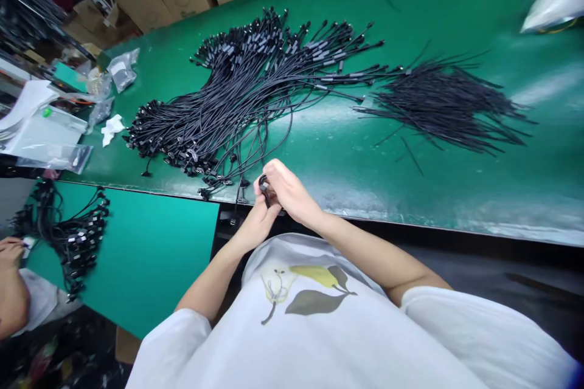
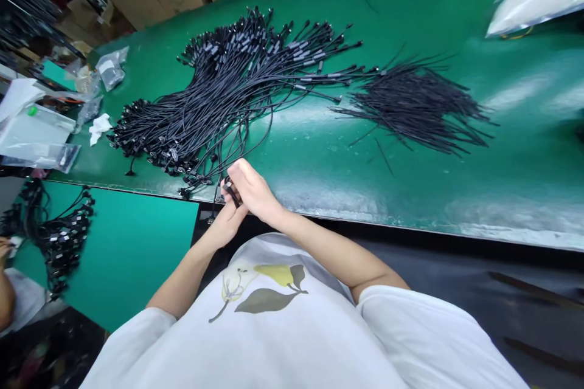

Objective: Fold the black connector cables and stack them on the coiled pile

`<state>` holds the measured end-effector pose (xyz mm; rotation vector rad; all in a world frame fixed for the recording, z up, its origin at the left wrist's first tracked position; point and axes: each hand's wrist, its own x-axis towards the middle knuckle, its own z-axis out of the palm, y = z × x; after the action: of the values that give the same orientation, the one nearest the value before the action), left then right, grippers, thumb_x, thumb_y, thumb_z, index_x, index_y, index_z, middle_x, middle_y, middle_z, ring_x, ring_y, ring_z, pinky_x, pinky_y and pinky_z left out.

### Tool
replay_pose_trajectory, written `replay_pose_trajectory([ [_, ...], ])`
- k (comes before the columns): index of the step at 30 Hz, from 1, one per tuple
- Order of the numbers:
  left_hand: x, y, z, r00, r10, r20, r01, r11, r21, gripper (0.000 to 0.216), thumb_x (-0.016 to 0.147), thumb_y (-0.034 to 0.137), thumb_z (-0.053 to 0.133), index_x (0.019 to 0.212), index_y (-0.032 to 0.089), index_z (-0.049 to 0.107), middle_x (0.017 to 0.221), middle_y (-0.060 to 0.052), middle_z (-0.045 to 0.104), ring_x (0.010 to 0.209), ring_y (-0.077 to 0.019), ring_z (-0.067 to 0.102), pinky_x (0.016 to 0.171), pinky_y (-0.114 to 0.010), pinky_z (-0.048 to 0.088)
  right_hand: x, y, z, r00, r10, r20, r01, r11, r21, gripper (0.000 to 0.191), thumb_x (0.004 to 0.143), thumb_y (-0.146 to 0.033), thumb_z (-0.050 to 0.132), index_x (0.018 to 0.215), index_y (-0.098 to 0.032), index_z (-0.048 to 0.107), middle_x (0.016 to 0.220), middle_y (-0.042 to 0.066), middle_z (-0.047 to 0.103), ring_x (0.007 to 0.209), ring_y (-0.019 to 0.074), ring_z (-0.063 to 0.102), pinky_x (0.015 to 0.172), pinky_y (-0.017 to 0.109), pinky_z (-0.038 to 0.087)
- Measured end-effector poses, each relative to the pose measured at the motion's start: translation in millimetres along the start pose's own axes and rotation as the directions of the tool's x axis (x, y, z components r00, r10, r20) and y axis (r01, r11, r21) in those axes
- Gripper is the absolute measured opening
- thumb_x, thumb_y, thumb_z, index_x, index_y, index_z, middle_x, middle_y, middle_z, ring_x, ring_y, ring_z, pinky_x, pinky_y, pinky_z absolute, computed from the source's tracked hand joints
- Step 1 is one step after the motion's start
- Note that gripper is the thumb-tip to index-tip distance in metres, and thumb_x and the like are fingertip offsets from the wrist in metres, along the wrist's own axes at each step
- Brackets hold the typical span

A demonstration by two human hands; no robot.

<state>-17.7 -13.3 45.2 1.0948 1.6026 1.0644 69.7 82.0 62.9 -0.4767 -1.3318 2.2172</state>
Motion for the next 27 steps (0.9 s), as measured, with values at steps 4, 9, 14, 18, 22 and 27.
replay_pose_trajectory([
  [4,-3,-5,4,0.955,-0.099,0.279,0.206,0.9,-0.385,0.047,0.081,0.053,0.064,0.107,0.014,0.061,0.102,-0.011,0.066,0.106,-0.0258,0.06,0.097,-0.042,0.044,0,-4,-2,0.993,-0.026,0.119,0.007,0.987,0.161,0.046,0.08,-0.062,0.06,0.091,-0.021,0.043,0.063,-0.01,0.046,0.051,0.0034,0.04,0.062,0.021,0.047],
  [9,-16,16,4,0.913,-0.123,0.389,0.343,0.747,-0.569,0.042,0.075,0.053,0.071,0.082,0.013,0.06,0.068,-0.001,0.052,0.066,-0.015,0.057,0.068,-0.034,0.052,6,-22,-16,0.927,0.156,0.342,-0.252,0.933,0.257,0.045,0.077,-0.057,0.068,0.085,-0.018,0.047,0.06,-0.01,0.043,0.049,0.0025,0.042,0.064,0.025,0.053],
  [14,-20,27,15,0.897,-0.134,0.421,0.41,0.607,-0.681,0.045,0.07,0.054,0.076,0.085,0.014,0.06,0.068,-0.001,0.052,0.061,-0.0132,0.053,0.06,-0.029,0.048,6,-28,-18,0.966,0.068,0.248,-0.144,0.942,0.302,0.041,0.083,-0.055,0.062,0.081,-0.019,0.043,0.051,-0.013,0.039,0.037,0.0019,0.035,0.044,0.019,0.05],
  [18,-16,22,21,0.892,-0.16,0.422,0.438,0.534,-0.724,0.042,0.072,0.051,0.075,0.088,0.014,0.062,0.073,-0.003,0.056,0.069,-0.0148,0.057,0.073,-0.032,0.048,1,-27,-15,0.969,0.005,0.246,-0.072,0.962,0.263,0.04,0.088,-0.056,0.054,0.078,-0.02,0.041,0.046,-0.014,0.034,0.031,0.0011,0.027,0.033,0.014,0.038],
  [22,-8,27,19,0.829,-0.107,0.549,0.509,0.552,-0.661,0.042,0.071,0.051,0.076,0.082,0.013,0.062,0.083,-0.008,0.062,0.082,-0.0227,0.064,0.082,-0.039,0.048,1,-28,-19,0.936,0.002,0.352,-0.092,0.967,0.237,0.043,0.087,-0.058,0.054,0.077,-0.019,0.041,0.045,-0.014,0.034,0.03,0.0009,0.028,0.032,0.012,0.036],
  [27,2,39,26,0.884,-0.123,0.45,0.437,0.559,-0.705,0.032,0.073,0.038,0.078,0.085,0.015,0.06,0.059,0.003,0.048,0.056,-0.012,0.052,0.065,-0.031,0.045,7,-26,-29,0.96,-0.033,0.278,-0.056,0.95,0.308,0.046,0.085,-0.062,0.054,0.076,-0.02,0.037,0.047,-0.015,0.034,0.031,0.0005,0.025,0.038,0.017,0.045],
])
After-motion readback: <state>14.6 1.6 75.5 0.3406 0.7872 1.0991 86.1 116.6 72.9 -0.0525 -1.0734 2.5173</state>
